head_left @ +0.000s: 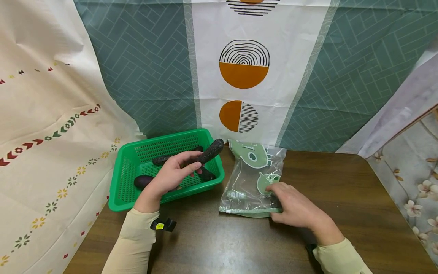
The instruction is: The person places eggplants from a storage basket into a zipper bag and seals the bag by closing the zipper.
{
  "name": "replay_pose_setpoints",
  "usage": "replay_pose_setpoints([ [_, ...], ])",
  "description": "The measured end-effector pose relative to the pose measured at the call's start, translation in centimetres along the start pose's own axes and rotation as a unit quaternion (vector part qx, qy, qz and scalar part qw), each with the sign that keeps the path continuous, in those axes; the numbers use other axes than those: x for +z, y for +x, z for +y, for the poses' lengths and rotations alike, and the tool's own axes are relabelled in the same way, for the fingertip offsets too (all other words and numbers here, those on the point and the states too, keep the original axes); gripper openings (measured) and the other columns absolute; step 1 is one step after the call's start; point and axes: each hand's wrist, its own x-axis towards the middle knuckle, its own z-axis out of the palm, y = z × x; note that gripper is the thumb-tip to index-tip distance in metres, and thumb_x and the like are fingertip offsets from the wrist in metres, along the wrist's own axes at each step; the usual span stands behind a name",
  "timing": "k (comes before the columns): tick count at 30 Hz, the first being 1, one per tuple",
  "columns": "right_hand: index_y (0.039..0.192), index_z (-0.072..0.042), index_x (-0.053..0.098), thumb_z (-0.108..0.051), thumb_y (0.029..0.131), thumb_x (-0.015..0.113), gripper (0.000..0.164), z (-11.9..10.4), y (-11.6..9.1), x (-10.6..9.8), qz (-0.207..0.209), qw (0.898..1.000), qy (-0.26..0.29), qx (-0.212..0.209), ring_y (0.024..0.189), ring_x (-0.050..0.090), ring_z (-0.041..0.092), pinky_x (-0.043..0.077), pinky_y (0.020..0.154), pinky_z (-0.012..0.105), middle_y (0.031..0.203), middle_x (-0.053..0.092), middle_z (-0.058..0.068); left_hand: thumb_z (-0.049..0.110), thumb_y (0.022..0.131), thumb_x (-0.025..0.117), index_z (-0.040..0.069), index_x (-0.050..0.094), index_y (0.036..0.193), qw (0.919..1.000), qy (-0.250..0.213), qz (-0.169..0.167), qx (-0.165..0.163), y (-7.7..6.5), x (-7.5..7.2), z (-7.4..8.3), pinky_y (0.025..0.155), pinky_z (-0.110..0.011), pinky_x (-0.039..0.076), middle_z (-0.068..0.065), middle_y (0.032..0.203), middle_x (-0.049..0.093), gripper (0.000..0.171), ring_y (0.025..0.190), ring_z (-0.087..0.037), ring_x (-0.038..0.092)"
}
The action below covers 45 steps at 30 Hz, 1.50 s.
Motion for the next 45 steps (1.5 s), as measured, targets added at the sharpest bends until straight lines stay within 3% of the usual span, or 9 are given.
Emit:
replay_pose_setpoints([
  [3,0.134,-0.007,0.063,-0.019,0.078,0.09,0.063,0.0,0.1,-0.1,0.007,1.0,0.012,0.01,0.117,0.065,0.021,0.059,0.1,0.049,0.129,0.067,0.005,0.025,0.113,0.07,0.012,0.066,0.152,1.0,0.001,0.0,0.002,0.0,0.0,0.0,0.065,-0.034,0.055,-0.01,0.107,0.08,0.041,0.096,-0.033,0.07],
  [8,0.12,-0.012,0.061,-0.016,0.083,0.086,0.044,0.0,0.2,-0.3,0.024,0.999,0.028,0.007,0.126,0.065,0.023,0.061,0.097,0.047,0.143,0.065,0.009,0.024,0.113,0.069,0.011,0.066,0.153,1.0,0.002,-0.002,0.005,0.1,0.1,0.0,0.078,-0.041,0.059,-0.01,0.108,0.08,0.042,0.096,-0.03,0.072],
  [12,0.11,-0.015,0.067,-0.017,0.087,0.086,0.03,0.1,0.2,-0.5,0.047,0.999,0.016,-0.022,0.131,0.065,0.027,0.062,0.092,0.047,0.147,0.066,0.01,0.023,0.113,0.069,0.01,0.066,0.153,1.0,-0.001,-0.003,0.009,0.2,0.2,-0.1,0.087,-0.048,0.061,-0.01,0.11,0.079,0.042,0.102,-0.04,0.073],
  [17,0.109,-0.016,0.08,-0.018,0.089,0.091,0.022,0.4,0.3,-0.5,0.079,0.995,-0.013,-0.063,0.13,0.067,0.028,0.063,0.091,0.05,0.143,0.07,0.009,0.023,0.113,0.069,0.009,0.065,0.153,0.9999,-0.005,-0.005,0.011,0.3,0.3,-0.1,0.088,-0.048,0.062,-0.01,0.108,0.079,0.043,0.107,-0.054,0.069],
  [22,0.107,-0.016,0.086,-0.015,0.09,0.092,0.018,0.5,0.3,-0.6,0.092,0.992,-0.038,-0.081,0.12,0.074,0.025,0.065,0.089,0.049,0.13,0.077,0.005,0.023,0.113,0.069,0.009,0.065,0.153,0.9999,0.005,-0.006,0.011,0.3,0.3,0.0,0.088,-0.046,0.062,-0.009,0.106,0.079,0.042,0.104,-0.046,0.071],
  [28,0.111,-0.014,0.088,-0.013,0.094,0.088,0.018,0.4,0.2,-0.6,0.094,0.993,-0.033,-0.068,0.114,0.079,0.024,0.066,0.089,0.049,0.125,0.081,0.003,0.022,0.113,0.069,0.009,0.066,0.153,0.9999,0.01,-0.004,0.012,0.2,0.3,0.1,0.087,-0.041,0.062,-0.008,0.107,0.079,0.042,0.098,-0.027,0.074],
  [39,0.114,-0.014,0.087,-0.01,0.095,0.088,0.02,0.6,0.2,-0.5,0.114,0.993,0.017,-0.038,0.112,0.08,0.024,0.066,0.088,0.051,0.123,0.083,0.003,0.023,0.112,0.071,0.011,0.069,0.149,0.9993,0.023,-0.012,0.027,-0.1,1.2,1.1,0.086,-0.055,0.062,-0.004,0.103,0.079,0.039,0.099,-0.046,0.071],
  [45,0.114,-0.014,0.088,-0.011,0.096,0.087,0.019,0.6,0.3,-0.5,0.118,0.992,0.019,-0.028,0.108,0.081,0.021,0.066,0.087,0.05,0.119,0.084,0.001,0.02,0.112,0.07,0.011,0.069,0.148,0.9985,0.013,-0.03,0.045,-0.1,2.1,1.6,0.083,-0.04,0.064,-0.005,0.104,0.079,0.037,0.099,-0.04,0.074],
])
